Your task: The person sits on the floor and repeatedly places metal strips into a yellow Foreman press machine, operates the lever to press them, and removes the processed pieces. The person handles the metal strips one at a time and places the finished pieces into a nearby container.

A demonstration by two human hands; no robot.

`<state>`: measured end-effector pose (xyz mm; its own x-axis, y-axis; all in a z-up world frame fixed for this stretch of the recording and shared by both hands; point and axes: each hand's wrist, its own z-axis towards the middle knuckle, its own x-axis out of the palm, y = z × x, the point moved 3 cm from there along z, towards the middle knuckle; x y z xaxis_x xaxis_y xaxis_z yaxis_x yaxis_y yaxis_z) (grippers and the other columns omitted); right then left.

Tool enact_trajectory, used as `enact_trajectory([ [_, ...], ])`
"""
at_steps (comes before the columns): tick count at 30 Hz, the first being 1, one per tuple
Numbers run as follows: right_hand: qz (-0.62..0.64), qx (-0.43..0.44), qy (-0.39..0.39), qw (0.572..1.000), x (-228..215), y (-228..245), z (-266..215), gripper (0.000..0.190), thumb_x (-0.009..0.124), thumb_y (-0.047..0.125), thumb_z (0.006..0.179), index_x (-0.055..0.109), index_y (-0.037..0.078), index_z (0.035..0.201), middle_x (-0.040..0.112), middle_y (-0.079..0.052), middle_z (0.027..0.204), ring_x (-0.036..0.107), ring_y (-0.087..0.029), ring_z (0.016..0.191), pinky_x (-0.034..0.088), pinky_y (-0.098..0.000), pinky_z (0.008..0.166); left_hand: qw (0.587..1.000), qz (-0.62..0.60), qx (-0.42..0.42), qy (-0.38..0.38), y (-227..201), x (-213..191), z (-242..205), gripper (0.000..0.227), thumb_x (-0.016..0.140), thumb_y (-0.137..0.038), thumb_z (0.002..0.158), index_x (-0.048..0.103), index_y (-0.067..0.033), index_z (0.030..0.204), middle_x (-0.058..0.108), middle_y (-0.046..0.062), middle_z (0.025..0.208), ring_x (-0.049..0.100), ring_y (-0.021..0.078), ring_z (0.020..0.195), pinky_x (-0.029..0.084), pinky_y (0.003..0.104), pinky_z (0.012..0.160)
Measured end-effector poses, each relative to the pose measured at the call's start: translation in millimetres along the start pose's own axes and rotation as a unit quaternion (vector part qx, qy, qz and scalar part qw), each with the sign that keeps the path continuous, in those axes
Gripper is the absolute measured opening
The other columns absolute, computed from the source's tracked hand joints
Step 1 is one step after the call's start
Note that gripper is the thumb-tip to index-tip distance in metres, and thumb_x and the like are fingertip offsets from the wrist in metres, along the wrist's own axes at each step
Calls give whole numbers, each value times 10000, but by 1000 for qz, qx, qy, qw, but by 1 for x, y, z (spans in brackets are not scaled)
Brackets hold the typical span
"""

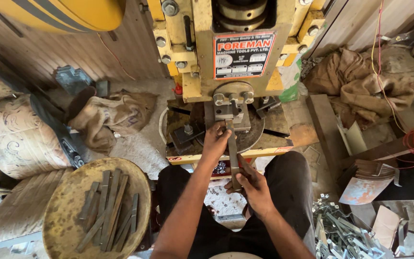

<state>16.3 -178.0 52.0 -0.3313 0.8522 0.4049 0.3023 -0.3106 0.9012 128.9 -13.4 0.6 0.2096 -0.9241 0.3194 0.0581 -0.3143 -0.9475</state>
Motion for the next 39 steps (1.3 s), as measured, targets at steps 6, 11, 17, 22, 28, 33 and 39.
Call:
enact_trajectory([
  [6, 7, 61, -33, 998, 9, 18, -4, 645, 554, 143, 980, 347, 77, 1587, 698, -136, 1149, 721, -233, 826, 637, -409, 730, 999, 32, 16, 2, -8, 2, -9, 276, 659, -80, 979, 621, 56, 1216, 686, 114, 947, 713, 190, 821, 560, 318, 695],
  [11, -39, 116, -61, 991, -4, 18, 11, 581, 555, 217, 950, 438, 117, 1511, 716, -84, 1105, 723, -218, 886, 620, -392, 725, 921, 302, 195, -151, -51, 20, -37, 374, 782, -191, 946, 577, -32, 1214, 696, 159, 1037, 705, 315, 913, 557, 394, 770],
  [17, -156, 28, -20, 987, -85, -51, 12, 355, 644, 177, 943, 741, -106, 1133, 708, -161, 910, 624, -230, 821, 494, -372, 720, 798, 485, 355, 45, -117, 39, -88, 548, 705, -44, 772, 642, -87, 1314, 670, 111, 1218, 606, 387, 1179, 476, 531, 914],
  [22, 269, -86, 102, 954, -97, -22, -15, 364, 562, 295, 1025, 645, -58, 1008, 711, -240, 999, 690, -416, 926, 547, -537, 869, 819, 452, 253, 247, -114, 50, -134, 257, 754, -161, 900, 737, -109, 1150, 714, 65, 1109, 658, 293, 1089, 437, 586, 907],
  [28, -16, 33, -41, 998, -50, -3, 1, 453, 512, 170, 968, 493, 28, 1398, 696, -76, 1108, 687, -209, 883, 579, -365, 668, 986, 115, -105, 59, -38, 31, -90, 177, 680, -216, 977, 626, -62, 1044, 696, 55, 940, 697, 142, 821, 610, 320, 732],
  [33, -6, 6, 9, 1000, -63, -42, 4, 532, 575, 89, 1044, 481, 6, 1561, 637, -115, 892, 609, -171, 680, 506, -289, 534, 985, 155, 73, 21, -10, 18, -70, 167, 662, -184, 994, 633, -20, 1012, 702, 77, 876, 644, 144, 833, 532, 303, 750],
  [39, -12, 22, -10, 1000, -34, -24, -6, 596, 534, 21, 976, 385, 5, 1552, 699, -164, 1174, 706, -224, 873, 597, -367, 732, 974, 218, 55, -6, -13, 12, -48, 199, 659, -195, 1013, 662, 3, 1033, 648, 110, 814, 583, 180, 750, 486, 341, 692],
])
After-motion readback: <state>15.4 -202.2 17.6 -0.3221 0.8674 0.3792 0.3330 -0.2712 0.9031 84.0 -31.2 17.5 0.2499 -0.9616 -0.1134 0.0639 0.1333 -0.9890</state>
